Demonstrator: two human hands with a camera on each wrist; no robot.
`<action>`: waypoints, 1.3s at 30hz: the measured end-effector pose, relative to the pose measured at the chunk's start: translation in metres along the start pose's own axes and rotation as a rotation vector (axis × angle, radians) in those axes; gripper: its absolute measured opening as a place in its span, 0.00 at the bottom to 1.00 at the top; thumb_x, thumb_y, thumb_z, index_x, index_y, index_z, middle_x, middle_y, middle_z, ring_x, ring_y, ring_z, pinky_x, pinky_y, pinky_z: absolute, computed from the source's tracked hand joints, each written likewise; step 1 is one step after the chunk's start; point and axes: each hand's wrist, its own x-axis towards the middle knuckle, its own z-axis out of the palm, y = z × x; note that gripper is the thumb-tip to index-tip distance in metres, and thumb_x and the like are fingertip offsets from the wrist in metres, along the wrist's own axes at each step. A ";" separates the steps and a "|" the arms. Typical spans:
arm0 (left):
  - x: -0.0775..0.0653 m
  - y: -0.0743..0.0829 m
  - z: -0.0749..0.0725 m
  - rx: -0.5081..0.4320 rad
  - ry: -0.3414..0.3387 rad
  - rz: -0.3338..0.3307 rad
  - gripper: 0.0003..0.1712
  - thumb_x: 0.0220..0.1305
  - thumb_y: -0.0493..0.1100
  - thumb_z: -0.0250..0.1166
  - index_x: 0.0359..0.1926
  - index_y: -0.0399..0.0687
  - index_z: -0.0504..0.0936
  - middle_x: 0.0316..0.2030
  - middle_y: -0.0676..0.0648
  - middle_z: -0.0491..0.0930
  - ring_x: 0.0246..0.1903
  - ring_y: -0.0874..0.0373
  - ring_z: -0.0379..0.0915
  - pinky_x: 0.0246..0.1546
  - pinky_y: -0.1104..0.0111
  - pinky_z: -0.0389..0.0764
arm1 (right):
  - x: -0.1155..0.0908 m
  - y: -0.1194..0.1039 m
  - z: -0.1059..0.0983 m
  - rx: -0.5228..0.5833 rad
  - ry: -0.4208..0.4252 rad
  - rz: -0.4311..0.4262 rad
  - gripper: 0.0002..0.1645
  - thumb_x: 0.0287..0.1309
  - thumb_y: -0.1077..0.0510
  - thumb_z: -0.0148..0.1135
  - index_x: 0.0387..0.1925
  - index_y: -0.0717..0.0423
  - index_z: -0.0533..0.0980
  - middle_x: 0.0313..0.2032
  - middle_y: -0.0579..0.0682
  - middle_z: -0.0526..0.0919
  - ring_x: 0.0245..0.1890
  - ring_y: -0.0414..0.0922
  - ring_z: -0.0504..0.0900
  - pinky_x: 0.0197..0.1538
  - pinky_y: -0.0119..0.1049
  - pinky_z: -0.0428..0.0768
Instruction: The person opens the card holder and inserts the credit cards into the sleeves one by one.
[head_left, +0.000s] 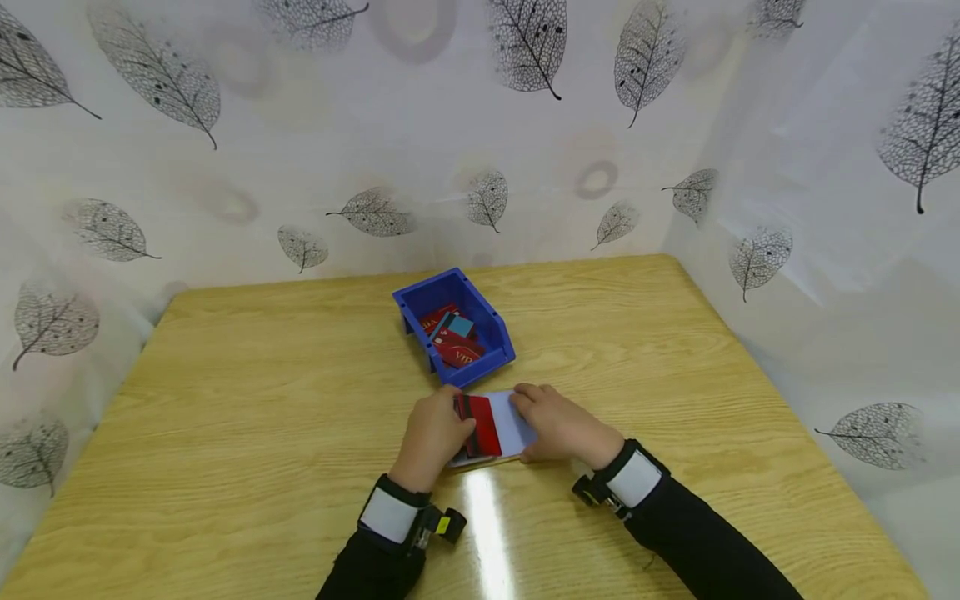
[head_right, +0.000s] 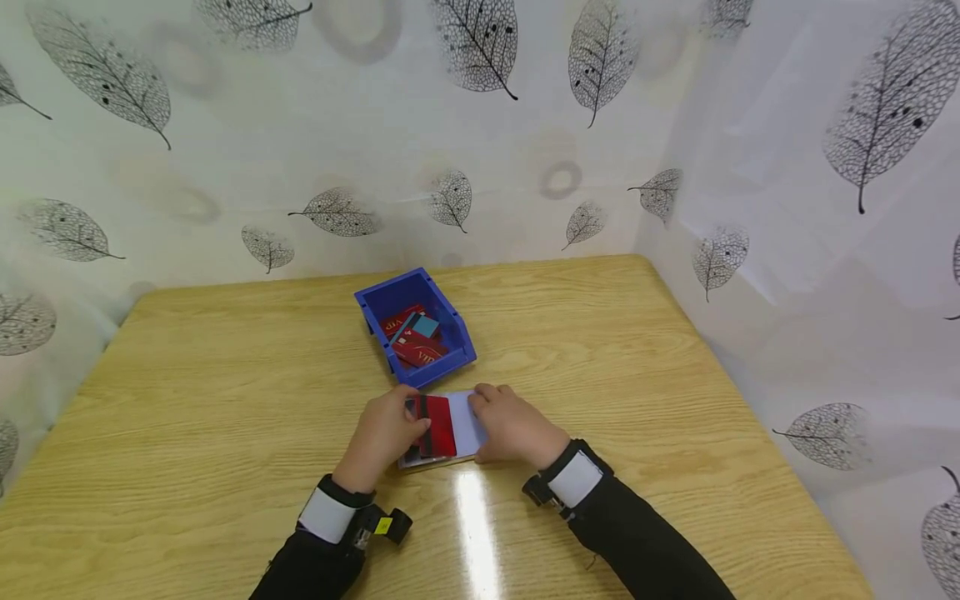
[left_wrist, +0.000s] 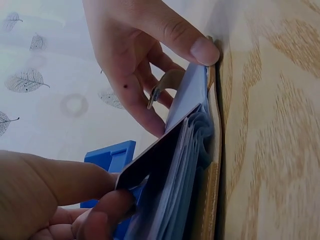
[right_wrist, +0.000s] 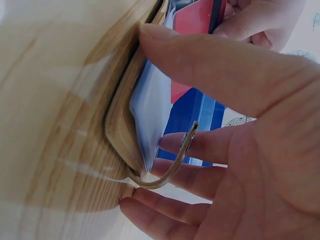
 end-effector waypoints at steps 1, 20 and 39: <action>0.000 0.001 0.000 0.005 0.000 -0.006 0.26 0.53 0.38 0.73 0.53 0.30 0.78 0.39 0.37 0.84 0.37 0.47 0.82 0.37 0.56 0.83 | 0.000 0.000 0.000 0.000 0.002 -0.001 0.50 0.43 0.50 0.78 0.64 0.67 0.67 0.66 0.62 0.66 0.63 0.61 0.67 0.62 0.51 0.70; 0.001 0.001 0.004 -0.018 0.016 -0.020 0.25 0.52 0.37 0.73 0.50 0.29 0.77 0.34 0.36 0.84 0.33 0.48 0.82 0.34 0.58 0.83 | -0.002 0.000 0.003 -0.002 0.013 -0.002 0.49 0.44 0.50 0.77 0.64 0.66 0.67 0.67 0.62 0.65 0.63 0.61 0.66 0.63 0.50 0.69; 0.001 0.001 0.007 0.046 0.037 0.073 0.24 0.55 0.39 0.73 0.52 0.34 0.81 0.35 0.41 0.85 0.36 0.47 0.81 0.38 0.56 0.80 | -0.002 -0.001 0.001 -0.012 0.021 0.010 0.49 0.42 0.49 0.79 0.64 0.64 0.69 0.66 0.60 0.66 0.61 0.59 0.68 0.60 0.48 0.72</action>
